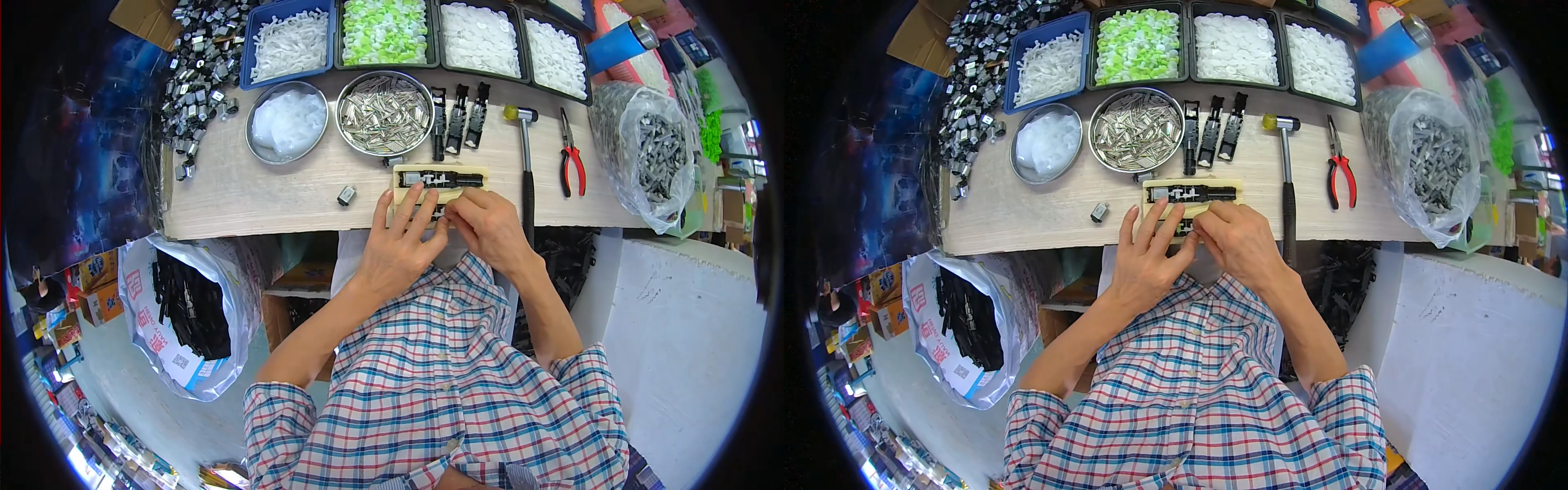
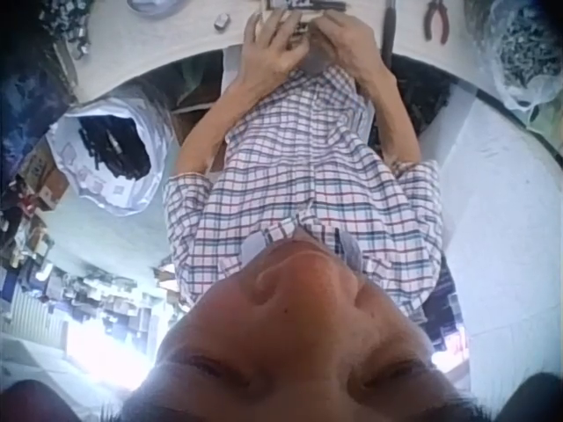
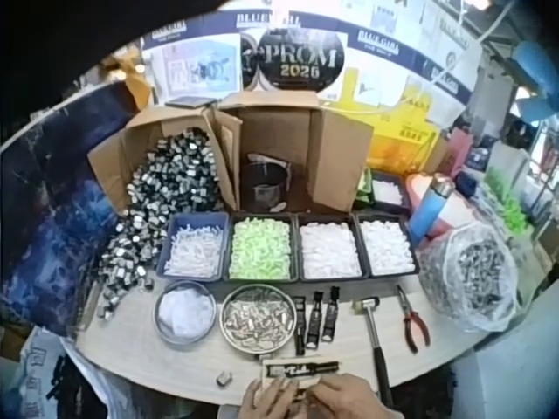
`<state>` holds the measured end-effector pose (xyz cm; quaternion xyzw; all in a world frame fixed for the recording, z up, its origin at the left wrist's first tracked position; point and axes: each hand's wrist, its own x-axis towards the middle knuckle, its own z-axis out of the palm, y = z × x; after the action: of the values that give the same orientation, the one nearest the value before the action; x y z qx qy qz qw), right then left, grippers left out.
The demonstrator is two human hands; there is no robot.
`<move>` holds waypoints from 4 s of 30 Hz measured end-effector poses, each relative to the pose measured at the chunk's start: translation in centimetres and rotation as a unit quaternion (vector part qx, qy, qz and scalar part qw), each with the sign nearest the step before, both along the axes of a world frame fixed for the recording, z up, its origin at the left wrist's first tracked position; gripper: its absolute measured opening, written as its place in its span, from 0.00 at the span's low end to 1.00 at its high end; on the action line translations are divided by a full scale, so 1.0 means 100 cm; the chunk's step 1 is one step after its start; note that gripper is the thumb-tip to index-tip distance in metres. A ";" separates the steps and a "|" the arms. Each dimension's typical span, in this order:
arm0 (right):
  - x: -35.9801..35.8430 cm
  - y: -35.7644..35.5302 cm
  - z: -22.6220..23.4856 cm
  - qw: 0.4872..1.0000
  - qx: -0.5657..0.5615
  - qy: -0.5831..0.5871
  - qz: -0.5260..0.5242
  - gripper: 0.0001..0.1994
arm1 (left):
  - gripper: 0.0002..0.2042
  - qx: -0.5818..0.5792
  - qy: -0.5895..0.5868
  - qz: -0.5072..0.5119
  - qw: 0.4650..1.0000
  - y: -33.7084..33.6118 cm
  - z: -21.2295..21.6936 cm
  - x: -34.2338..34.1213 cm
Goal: Assembling small industrial or toy parts on a workbench using a jig and manual tools.
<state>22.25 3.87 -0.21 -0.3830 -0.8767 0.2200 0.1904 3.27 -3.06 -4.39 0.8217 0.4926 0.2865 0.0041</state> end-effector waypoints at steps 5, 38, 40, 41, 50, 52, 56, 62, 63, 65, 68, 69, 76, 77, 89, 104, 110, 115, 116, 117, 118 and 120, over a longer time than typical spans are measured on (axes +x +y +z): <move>0.020 0.007 0.022 0.991 -0.010 0.098 -0.087 0.10 | 0.08 0.017 0.028 0.001 0.999 0.002 0.000 0.003; 0.282 0.096 0.060 0.841 0.318 -0.067 -0.432 0.09 | 0.09 0.055 0.156 0.175 0.970 0.271 0.028 -0.188; 0.264 0.089 0.069 0.840 0.338 -0.040 -0.423 0.09 | 0.08 0.077 0.104 0.164 0.978 0.269 0.028 -0.191; 0.250 0.084 0.071 0.839 0.358 -0.011 -0.410 0.10 | 0.08 0.077 0.106 0.165 0.978 0.267 0.028 -0.191; 0.068 0.032 0.023 0.972 0.054 0.099 -0.204 0.10 | 0.14 -0.040 -0.341 0.216 0.914 0.168 0.058 -0.152; 0.057 0.033 0.015 0.973 0.022 0.093 -0.208 0.10 | 0.14 -0.088 -0.307 0.249 0.914 0.111 0.055 -0.136; 0.049 0.045 0.004 0.991 0.017 -0.025 -0.133 0.10 | 0.15 -0.079 -0.199 0.301 0.929 0.030 0.019 -0.120; 0.042 0.057 -0.004 0.988 -0.005 -0.049 -0.145 0.13 | 0.14 -0.061 -0.104 0.344 0.931 0.008 0.019 -0.103; 0.043 0.056 -0.004 0.988 -0.006 -0.051 -0.143 0.13 | 0.14 -0.063 -0.104 0.346 0.930 0.007 0.014 -0.108; 0.049 0.054 -0.005 0.985 -0.027 -0.008 -0.171 0.15 | 0.13 -0.058 -0.199 0.377 0.903 0.012 0.004 -0.121; 0.050 0.048 -0.001 0.981 0.078 0.017 -0.178 0.17 | 0.10 -0.094 -0.231 0.348 0.904 0.023 0.007 -0.123; 0.055 0.050 -0.005 0.978 0.098 0.015 -0.181 0.16 | 0.10 -0.066 -0.200 0.331 0.920 0.026 0.010 -0.115; 0.042 0.026 0.009 0.950 -0.031 0.188 -0.249 0.14 | 0.14 -0.055 -0.161 0.306 0.937 0.035 -0.001 -0.098; 0.040 0.022 0.009 0.945 -0.046 0.220 -0.238 0.13 | 0.14 -0.055 -0.160 0.306 0.937 0.034 0.002 -0.099; 0.011 0.001 0.019 0.945 -0.121 0.270 -0.140 0.07 | 0.04 -0.025 -0.413 0.349 0.841 0.067 0.037 -0.149; 0.002 -0.005 0.019 0.946 -0.164 0.257 -0.113 0.06 | 0.05 0.047 -0.277 0.315 0.907 0.088 0.026 -0.155; -0.030 -0.011 0.015 0.891 -0.294 0.300 -0.169 0.09 | 0.08 -0.162 -0.648 0.235 0.706 0.059 0.040 -0.104; -0.045 -0.018 0.002 0.846 -0.331 0.378 -0.176 0.07 | 0.09 -0.241 -0.718 0.166 0.632 0.036 0.042 -0.057; -0.043 -0.019 0.001 0.846 -0.331 0.377 -0.179 0.07 | 0.09 -0.244 -0.718 0.165 0.630 0.034 0.041 -0.051; -0.042 -0.020 0.001 0.843 -0.331 0.383 -0.183 0.07 | 0.09 -0.248 -0.717 0.160 0.631 0.033 0.038 -0.047; -0.041 -0.021 0.000 0.839 -0.330 0.389 -0.187 0.07 | 0.09 -0.253 -0.715 0.156 0.633 0.032 0.037 -0.043; -0.037 -0.023 0.001 0.839 -0.332 0.388 -0.189 0.07 | 0.08 -0.257 -0.716 0.152 0.631 0.031 0.040 -0.035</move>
<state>18.52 1.61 -0.16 -0.4644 -0.5160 0.5887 0.4141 -0.25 0.08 -0.36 0.2374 0.5066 0.6430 0.5229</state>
